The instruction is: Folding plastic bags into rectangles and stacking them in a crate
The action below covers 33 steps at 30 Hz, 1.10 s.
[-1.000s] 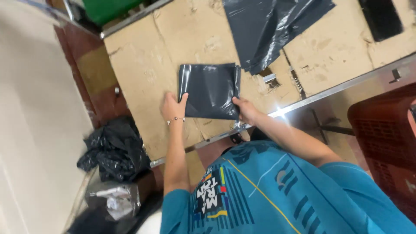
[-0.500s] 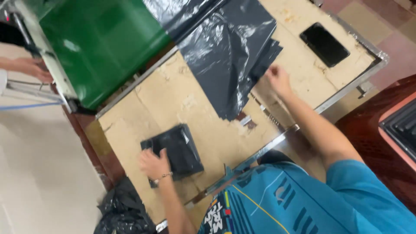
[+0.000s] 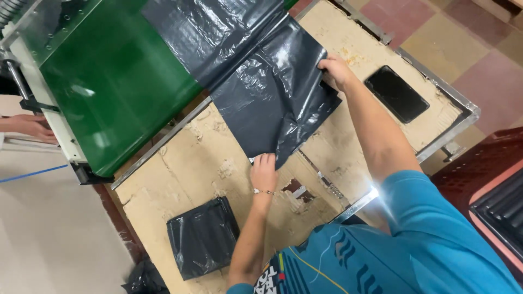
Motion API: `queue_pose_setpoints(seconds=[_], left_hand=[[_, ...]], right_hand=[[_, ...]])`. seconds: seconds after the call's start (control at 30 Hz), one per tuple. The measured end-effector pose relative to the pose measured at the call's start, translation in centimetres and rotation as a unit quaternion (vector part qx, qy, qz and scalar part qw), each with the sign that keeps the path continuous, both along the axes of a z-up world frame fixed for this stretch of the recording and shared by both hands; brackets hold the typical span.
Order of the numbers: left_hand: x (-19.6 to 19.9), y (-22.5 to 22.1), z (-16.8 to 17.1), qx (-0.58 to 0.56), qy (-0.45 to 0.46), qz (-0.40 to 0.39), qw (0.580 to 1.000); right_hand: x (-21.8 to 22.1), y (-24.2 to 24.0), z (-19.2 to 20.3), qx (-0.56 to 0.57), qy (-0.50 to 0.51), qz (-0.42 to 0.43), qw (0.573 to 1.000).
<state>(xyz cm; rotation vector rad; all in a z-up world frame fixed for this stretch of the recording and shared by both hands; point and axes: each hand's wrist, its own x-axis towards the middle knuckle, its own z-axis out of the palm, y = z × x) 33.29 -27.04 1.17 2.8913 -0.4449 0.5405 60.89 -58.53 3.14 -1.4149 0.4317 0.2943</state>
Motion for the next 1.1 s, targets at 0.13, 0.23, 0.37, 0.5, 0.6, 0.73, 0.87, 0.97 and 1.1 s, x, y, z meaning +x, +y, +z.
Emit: queue_pose_setpoints(seconds=[0.13, 0.23, 0.37, 0.5, 0.6, 0.73, 0.87, 0.97, 1.1], left_hand=[[-0.3, 2.1, 4.9, 0.056, 0.026, -0.056, 0.997], [-3.8, 2.1, 12.7, 0.121, -0.036, -0.117, 0.985], [-10.9, 0.0, 24.8, 0.064, -0.022, -0.269, 0.961], [-16.7, 1.5, 30.6, -0.016, 0.347, -0.367, 0.863], [-18.0, 4.3, 33.5, -0.152, 0.363, -0.534, 0.748], [-14.8, 6.1, 38.5, -0.152, 0.382, -0.459, 0.788], [-3.4, 15.3, 30.8, -0.278, 0.320, -0.195, 0.884], [9.2, 22.5, 17.2, -0.564, 0.250, -0.042, 0.786], [15.3, 24.1, 0.6, -0.787, 0.242, 0.166, 0.543]], right_hand=[[-3.7, -2.0, -0.4, -0.035, -0.160, 0.066, 0.984], [-9.5, -2.6, 2.9, -0.186, -0.170, 0.024, 0.967], [-19.3, -5.3, 7.5, -0.189, -0.210, -0.059, 0.958], [-29.4, -13.4, 5.6, 0.019, -0.154, -0.022, 0.988], [-34.9, -18.9, 3.9, -0.156, -0.330, 0.082, 0.927], [-34.9, -12.9, 14.9, 0.000, -0.361, 0.056, 0.931], [-24.2, -10.2, 14.0, -0.202, -0.437, 0.069, 0.874], [-11.8, -5.0, 6.3, -0.084, -0.289, -0.003, 0.954], [-0.3, 0.5, -5.8, -0.222, -0.165, 0.006, 0.961]])
